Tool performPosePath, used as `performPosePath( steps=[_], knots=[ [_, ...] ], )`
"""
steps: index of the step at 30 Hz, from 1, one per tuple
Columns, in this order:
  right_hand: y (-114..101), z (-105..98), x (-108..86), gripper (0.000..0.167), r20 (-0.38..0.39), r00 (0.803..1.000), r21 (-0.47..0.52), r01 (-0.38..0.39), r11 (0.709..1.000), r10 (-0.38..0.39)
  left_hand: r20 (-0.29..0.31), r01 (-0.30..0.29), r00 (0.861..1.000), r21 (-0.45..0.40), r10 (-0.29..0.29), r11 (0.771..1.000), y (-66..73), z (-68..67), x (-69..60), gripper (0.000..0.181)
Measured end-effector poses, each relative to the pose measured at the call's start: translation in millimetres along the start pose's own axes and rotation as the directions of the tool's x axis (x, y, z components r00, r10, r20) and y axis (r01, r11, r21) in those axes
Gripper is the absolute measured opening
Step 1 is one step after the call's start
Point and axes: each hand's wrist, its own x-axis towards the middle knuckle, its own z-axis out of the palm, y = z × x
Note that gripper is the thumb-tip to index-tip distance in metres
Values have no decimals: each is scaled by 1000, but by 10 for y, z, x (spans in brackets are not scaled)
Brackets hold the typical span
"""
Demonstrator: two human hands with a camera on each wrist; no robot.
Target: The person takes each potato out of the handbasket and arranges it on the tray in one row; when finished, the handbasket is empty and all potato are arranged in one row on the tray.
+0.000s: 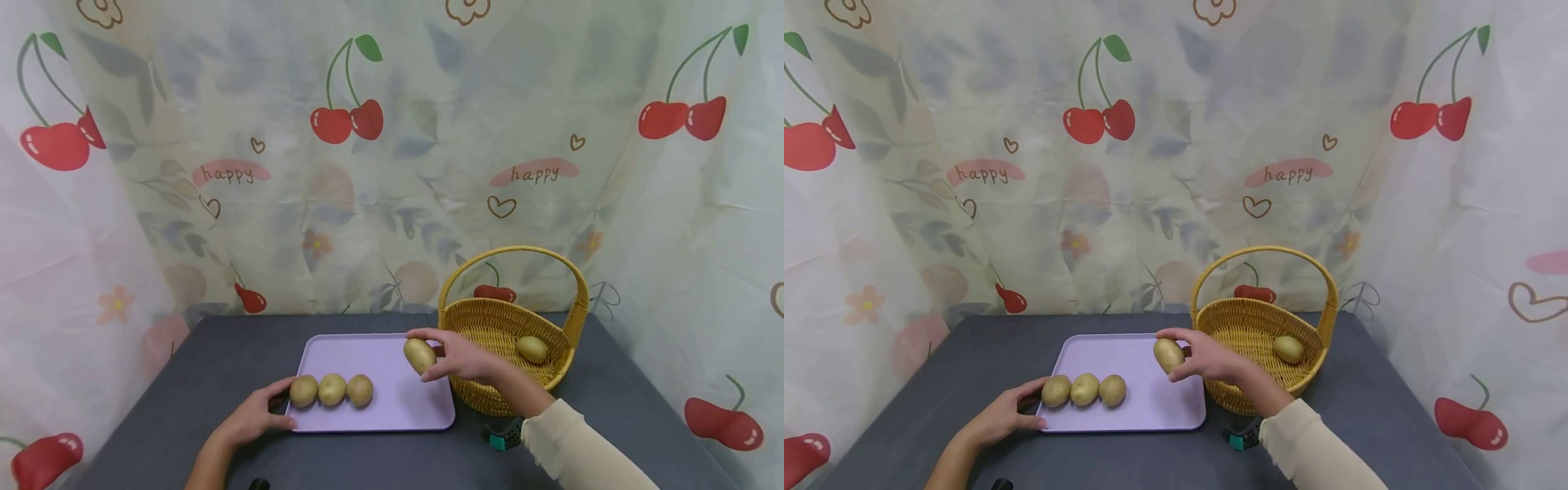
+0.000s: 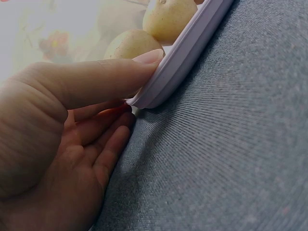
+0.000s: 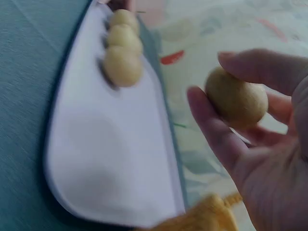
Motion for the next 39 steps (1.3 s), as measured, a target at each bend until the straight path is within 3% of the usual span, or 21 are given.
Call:
performPosePath(
  steps=[8, 12, 19, 30, 39],
  knots=[
    [117, 433, 195, 68, -166, 984, -258, 27, 966, -71, -2, -16, 1000, 2, 16, 1000, 0, 0, 4, 80],
    [249, 613, 298, 66, -248, 967, -288, -11, 957, -63, 0, -23, 1000, 6, 23, 1000, 0, 2, -3, 80],
    [451, 829, 445, 67, -317, 948, -289, -79, 954, -18, -6, 4, 1000, 15, -4, 1000, -2, -7, 10, 81],
    [599, 985, 502, 69, -359, 933, -297, -125, 946, 11, 4, -19, 1000, 9, 19, 1000, 36, -5, -7, 80],
    [612, 953, 530, 76, -288, 958, -367, -94, 925, -17, -2, -22, 1000, 2, 22, 1000, 24, 3, -11, 80]
  ],
)
